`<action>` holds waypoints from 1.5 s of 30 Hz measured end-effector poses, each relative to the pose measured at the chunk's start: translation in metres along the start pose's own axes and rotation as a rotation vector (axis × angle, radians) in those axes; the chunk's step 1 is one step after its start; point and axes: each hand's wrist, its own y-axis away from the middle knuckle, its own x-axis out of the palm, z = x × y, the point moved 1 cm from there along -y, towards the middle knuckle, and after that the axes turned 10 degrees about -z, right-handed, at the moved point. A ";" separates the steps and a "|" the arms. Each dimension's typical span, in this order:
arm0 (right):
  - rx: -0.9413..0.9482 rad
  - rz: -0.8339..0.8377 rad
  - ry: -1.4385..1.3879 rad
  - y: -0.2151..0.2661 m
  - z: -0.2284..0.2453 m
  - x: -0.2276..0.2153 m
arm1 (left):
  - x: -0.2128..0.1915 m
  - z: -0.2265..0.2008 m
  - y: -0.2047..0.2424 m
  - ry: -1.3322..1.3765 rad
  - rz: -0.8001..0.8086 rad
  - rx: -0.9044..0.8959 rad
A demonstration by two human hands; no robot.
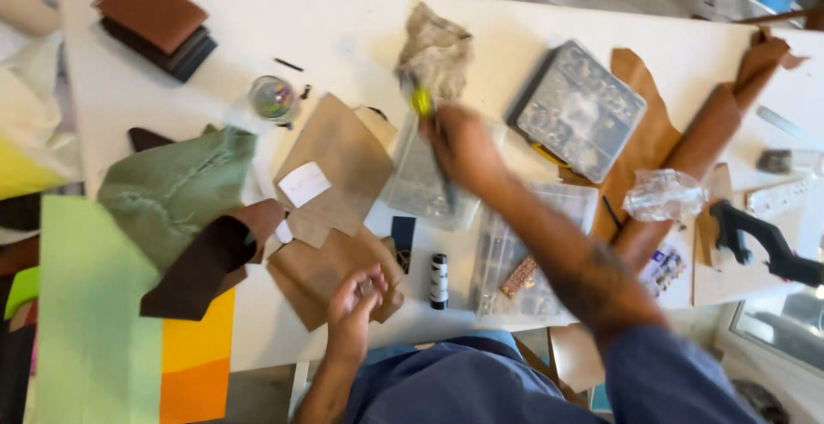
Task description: The person is attaching metal rivets to a leather strap by placing them in holes and hammering them with a mallet.
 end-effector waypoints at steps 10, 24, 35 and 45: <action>1.044 -0.049 -1.336 0.258 0.063 -0.044 | 0.126 0.042 0.014 -0.161 0.298 -0.460; 0.792 -0.003 -1.206 0.334 0.051 -0.108 | 0.077 0.196 0.085 0.107 0.313 -0.641; 0.739 -0.103 -1.208 0.339 0.028 -0.177 | 0.131 0.201 0.107 0.131 0.423 -0.470; 0.799 -0.436 -1.150 0.383 -0.102 -0.155 | 0.141 0.179 0.108 -0.065 0.531 -0.524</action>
